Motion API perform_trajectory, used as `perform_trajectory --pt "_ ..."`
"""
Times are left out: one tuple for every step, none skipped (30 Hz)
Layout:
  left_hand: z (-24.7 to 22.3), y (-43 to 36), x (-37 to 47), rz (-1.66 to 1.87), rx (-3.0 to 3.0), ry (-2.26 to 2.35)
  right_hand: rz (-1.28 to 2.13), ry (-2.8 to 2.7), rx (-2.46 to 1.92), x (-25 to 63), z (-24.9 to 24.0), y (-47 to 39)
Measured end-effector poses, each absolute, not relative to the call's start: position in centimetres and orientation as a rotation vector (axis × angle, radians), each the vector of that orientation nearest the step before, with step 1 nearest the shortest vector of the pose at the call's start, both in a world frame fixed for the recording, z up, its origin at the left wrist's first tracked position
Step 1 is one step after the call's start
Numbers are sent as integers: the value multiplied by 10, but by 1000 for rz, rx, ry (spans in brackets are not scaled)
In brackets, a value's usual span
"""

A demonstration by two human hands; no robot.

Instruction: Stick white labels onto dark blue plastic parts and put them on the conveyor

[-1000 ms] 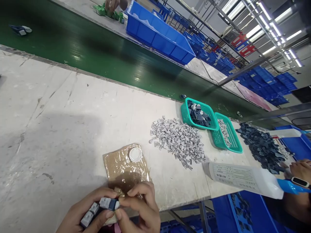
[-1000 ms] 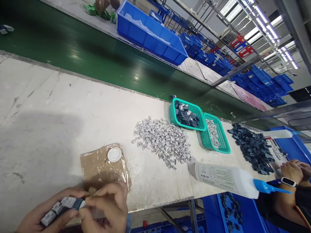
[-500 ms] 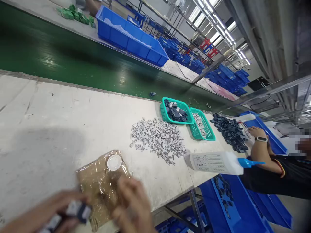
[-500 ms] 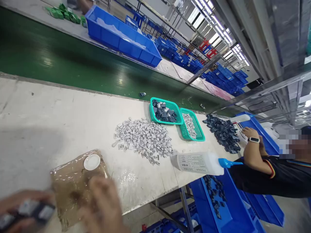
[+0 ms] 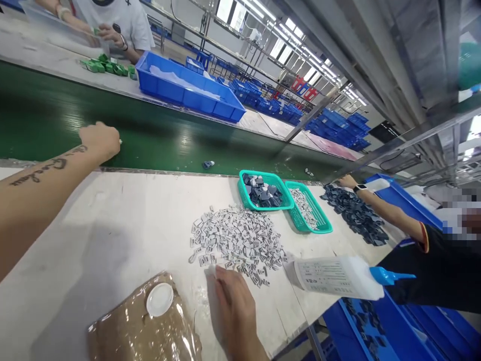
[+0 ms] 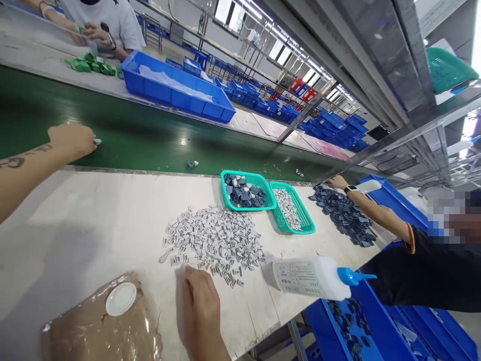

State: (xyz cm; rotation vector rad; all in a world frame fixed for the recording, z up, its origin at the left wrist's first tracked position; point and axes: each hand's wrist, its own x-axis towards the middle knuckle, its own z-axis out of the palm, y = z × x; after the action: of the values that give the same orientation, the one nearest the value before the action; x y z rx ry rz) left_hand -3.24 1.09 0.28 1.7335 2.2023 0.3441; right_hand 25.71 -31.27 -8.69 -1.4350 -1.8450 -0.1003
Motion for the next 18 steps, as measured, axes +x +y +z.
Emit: perform_trajectory --pt "3 16 -23 311 1799 2210 -104 -1871 -1426 261 -88 -319" --pt "3 20 -10 269 1883 2200 -120 -1909 -1430 266 -91 -327" --pt "2 24 7 232 1975 2161 -143 -1958 -1448 270 -95 -335" --pt "-1 26 25 214 2067 2084 -158 -1993 -1485 272 -100 -343" --pt "-5 27 45 210 2147 1996 -163 -2019 -1523 274 -105 -352" --pt "-10 28 64 208 2206 1913 -157 -2031 -1565 274 -110 -360" --pt "-15 27 82 201 2241 1847 -149 -2036 -1598 273 -114 -368" --pt "-21 27 96 184 2254 1807 -141 -2047 -1618 272 -117 -374" --pt "-26 26 107 160 2249 1791 -131 -2060 -1632 270 -119 -380" --pt "-30 25 114 133 2233 1796 -119 -2070 -1641 268 -119 -384" --pt "-34 24 116 110 2211 1814 -109 -2078 -1643 266 -118 -386" --pt "-37 24 115 99 2190 1836 -98 -2084 -1636 265 -116 -386" --pt "-39 24 110 99 2172 1858 -82 -2096 -1614 264 -113 -385" --pt "-41 23 103 103 2155 1876 -66 -2099 -1577 263 -109 -383" --pt "-42 23 95 110 2141 1890 -44 -2081 -1540 264 -105 -380" --pt "-42 22 87 123 2130 1902 -12 -2037 -1508 264 -102 -376" --pt "-42 22 79 139 2125 1909 30 -1970 -1487 265 -99 -372" --pt "-42 20 73 160 2127 1914 76 -1891 -1483 266 -97 -368"
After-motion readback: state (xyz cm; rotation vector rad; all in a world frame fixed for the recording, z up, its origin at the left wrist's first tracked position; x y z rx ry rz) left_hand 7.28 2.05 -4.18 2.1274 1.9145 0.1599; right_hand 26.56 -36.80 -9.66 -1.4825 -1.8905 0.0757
